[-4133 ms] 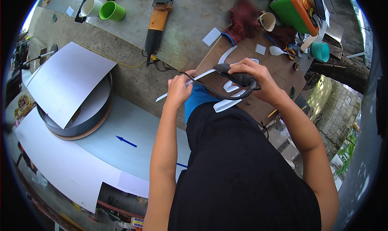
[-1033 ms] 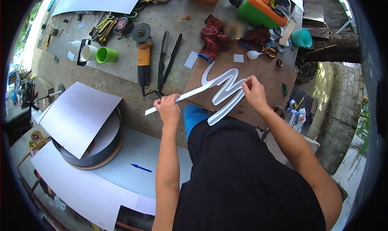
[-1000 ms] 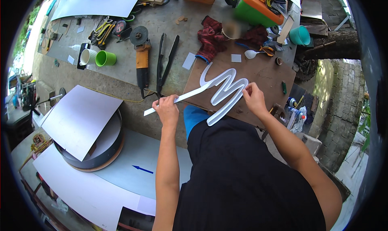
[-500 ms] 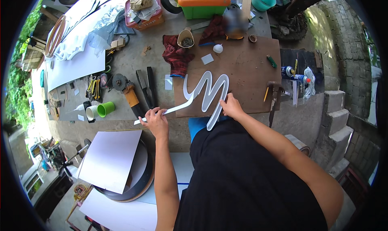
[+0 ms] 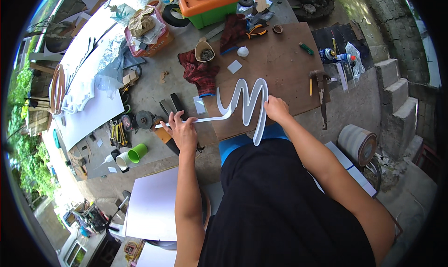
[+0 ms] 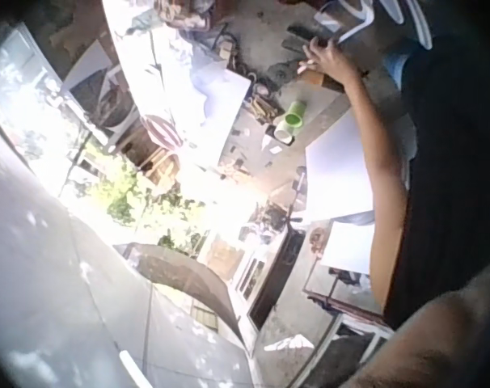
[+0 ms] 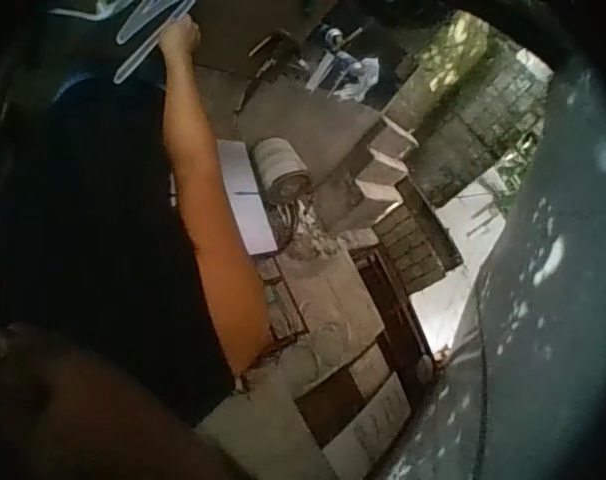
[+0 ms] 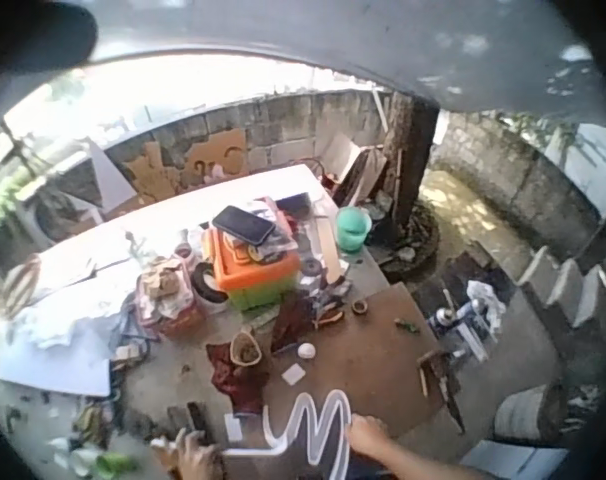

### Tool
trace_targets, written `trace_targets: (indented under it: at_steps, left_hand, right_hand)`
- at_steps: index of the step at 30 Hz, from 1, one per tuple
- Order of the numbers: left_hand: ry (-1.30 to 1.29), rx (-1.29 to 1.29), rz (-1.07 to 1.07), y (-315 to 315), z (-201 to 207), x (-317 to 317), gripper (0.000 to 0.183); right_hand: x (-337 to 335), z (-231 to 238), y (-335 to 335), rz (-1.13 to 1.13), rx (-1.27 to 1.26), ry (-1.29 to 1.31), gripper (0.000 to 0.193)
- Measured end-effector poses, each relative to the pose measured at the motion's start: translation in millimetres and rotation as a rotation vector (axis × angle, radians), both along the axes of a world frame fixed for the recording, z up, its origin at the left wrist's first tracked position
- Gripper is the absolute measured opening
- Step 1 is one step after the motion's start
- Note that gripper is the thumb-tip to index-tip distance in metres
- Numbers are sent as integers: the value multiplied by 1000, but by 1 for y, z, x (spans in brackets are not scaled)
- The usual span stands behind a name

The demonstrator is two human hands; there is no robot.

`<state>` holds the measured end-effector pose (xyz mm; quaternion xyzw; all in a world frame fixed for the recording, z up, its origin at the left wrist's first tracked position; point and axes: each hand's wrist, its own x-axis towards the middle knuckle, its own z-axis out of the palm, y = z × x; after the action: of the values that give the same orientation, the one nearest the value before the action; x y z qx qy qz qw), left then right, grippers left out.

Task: Apply adhesive and assemble acrylic sign letters.

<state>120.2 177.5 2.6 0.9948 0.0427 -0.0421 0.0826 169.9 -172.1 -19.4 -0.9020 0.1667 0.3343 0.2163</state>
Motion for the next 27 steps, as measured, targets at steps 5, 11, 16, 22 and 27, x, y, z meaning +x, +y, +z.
trace_targets:
  at_steps: [5, 11, 16, 22, 27]
  left_hand:
    - [-133, 10, -126, 2, 18, 39, 21]
    - [-284, -33, -295, -40, 81, 97, 25]
    - [-404, -104, -593, -122, 109, 166, 19]
    - [-317, -116, -871, -219, 118, 236, 20]
    - [-319, -239, -870, -272, 97, 285, 24]
  right_hand:
    - [-3, 11, 1, -100, 10, -106, 29]
    - [-15, 65, -48, -136, 87, -280, 28]
    - [-29, 84, -112, -264, 60, -330, 29]
    - [-19, 84, -166, -414, 66, -366, 31]
    - [14, 59, -182, -450, 50, -419, 34]
